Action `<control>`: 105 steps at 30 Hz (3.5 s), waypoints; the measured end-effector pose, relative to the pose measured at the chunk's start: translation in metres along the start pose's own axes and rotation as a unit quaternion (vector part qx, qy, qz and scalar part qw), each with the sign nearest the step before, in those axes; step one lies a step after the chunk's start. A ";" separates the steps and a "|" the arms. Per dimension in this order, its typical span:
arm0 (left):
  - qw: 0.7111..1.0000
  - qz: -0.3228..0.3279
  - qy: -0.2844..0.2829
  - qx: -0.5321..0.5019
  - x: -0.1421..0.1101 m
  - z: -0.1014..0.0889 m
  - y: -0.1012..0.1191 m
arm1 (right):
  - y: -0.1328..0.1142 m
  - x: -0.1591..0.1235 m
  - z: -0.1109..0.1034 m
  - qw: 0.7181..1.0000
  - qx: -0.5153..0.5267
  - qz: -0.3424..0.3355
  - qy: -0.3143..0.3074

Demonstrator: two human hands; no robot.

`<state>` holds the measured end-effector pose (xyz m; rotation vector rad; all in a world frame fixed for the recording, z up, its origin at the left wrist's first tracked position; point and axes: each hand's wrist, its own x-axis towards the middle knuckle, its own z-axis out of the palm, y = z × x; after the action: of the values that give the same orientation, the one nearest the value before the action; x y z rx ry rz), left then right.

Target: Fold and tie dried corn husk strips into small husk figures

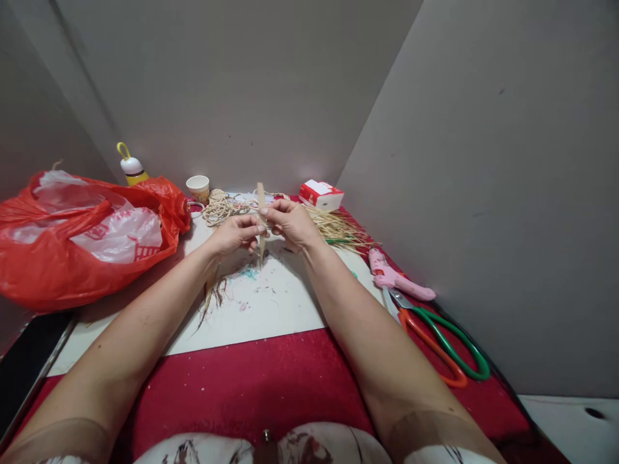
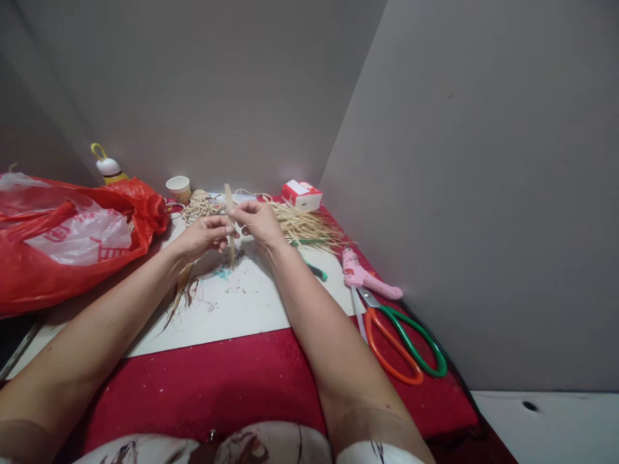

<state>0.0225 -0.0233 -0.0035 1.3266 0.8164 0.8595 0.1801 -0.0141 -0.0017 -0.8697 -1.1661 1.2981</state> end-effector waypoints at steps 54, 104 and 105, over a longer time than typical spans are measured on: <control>1.000 -0.016 0.006 0.015 -0.001 0.001 0.003 | -0.002 0.008 -0.015 0.998 0.048 0.014 0.034; 0.992 -0.072 0.100 0.011 0.007 -0.041 -0.010 | 0.060 0.003 0.010 0.991 -0.068 0.076 -0.088; 0.994 -0.077 0.081 0.012 0.007 -0.038 -0.012 | 0.060 0.003 0.010 0.992 -0.065 0.073 -0.078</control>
<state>-0.0074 -0.0002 -0.0187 1.2075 1.0453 0.8444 0.1547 -0.0053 -0.0568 -0.9766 -1.3412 1.4411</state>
